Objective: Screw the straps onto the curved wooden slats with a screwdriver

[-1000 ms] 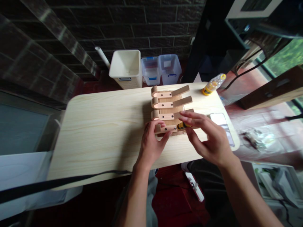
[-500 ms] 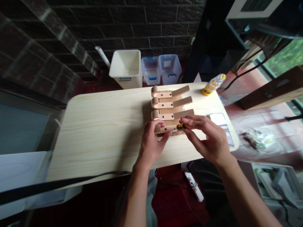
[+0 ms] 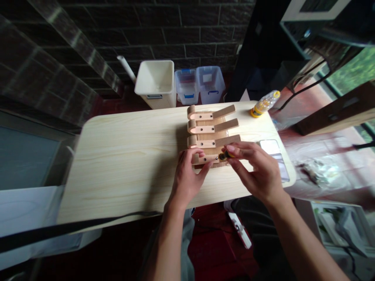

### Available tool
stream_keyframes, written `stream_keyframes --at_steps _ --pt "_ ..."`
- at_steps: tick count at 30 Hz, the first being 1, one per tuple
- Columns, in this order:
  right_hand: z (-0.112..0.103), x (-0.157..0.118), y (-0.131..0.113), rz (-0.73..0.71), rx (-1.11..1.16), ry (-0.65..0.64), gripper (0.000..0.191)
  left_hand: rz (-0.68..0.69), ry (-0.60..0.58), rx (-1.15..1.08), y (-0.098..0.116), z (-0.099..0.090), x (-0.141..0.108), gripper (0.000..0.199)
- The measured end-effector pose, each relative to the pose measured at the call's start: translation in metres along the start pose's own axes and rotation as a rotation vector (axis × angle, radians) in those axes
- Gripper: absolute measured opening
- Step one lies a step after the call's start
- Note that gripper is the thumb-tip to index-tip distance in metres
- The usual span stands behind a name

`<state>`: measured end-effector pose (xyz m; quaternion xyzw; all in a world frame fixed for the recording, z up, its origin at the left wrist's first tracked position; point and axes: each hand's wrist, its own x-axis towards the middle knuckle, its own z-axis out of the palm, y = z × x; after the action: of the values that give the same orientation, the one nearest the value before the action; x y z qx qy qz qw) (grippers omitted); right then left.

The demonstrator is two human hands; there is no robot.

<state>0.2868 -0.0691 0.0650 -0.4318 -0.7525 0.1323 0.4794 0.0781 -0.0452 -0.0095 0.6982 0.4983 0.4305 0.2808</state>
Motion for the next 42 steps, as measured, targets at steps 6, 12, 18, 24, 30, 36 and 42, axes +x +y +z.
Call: stream_keyframes --at_steps 6,12,18,24,30,36,42 --pt "-0.004 0.000 -0.005 0.022 0.041 -0.057 0.038 -0.035 -0.014 -0.025 0.001 -0.001 0.000 0.030" --pt "-0.009 0.004 -0.007 0.004 0.037 -0.106 0.036 -0.040 -0.010 -0.015 0.000 0.000 0.001 0.030" --pt "-0.007 0.005 0.001 -0.007 -0.001 -0.009 0.030 -0.036 -0.002 -0.003 0.002 0.000 0.001 0.032" --pt "-0.011 0.005 0.003 0.017 0.009 0.003 0.032 -0.029 -0.001 -0.006 0.002 0.000 0.002 0.031" --pt "-0.014 0.003 -0.001 0.023 0.056 -0.092 0.039 -0.040 0.009 -0.007 0.001 0.001 0.002 0.032" --pt "-0.010 0.004 0.003 -0.012 0.033 -0.093 0.037 -0.036 0.001 0.002 0.001 0.001 0.001 0.032" --pt "-0.009 0.004 0.010 0.020 -0.025 -0.032 0.038 -0.039 0.000 -0.012 0.001 0.000 0.000 0.032"
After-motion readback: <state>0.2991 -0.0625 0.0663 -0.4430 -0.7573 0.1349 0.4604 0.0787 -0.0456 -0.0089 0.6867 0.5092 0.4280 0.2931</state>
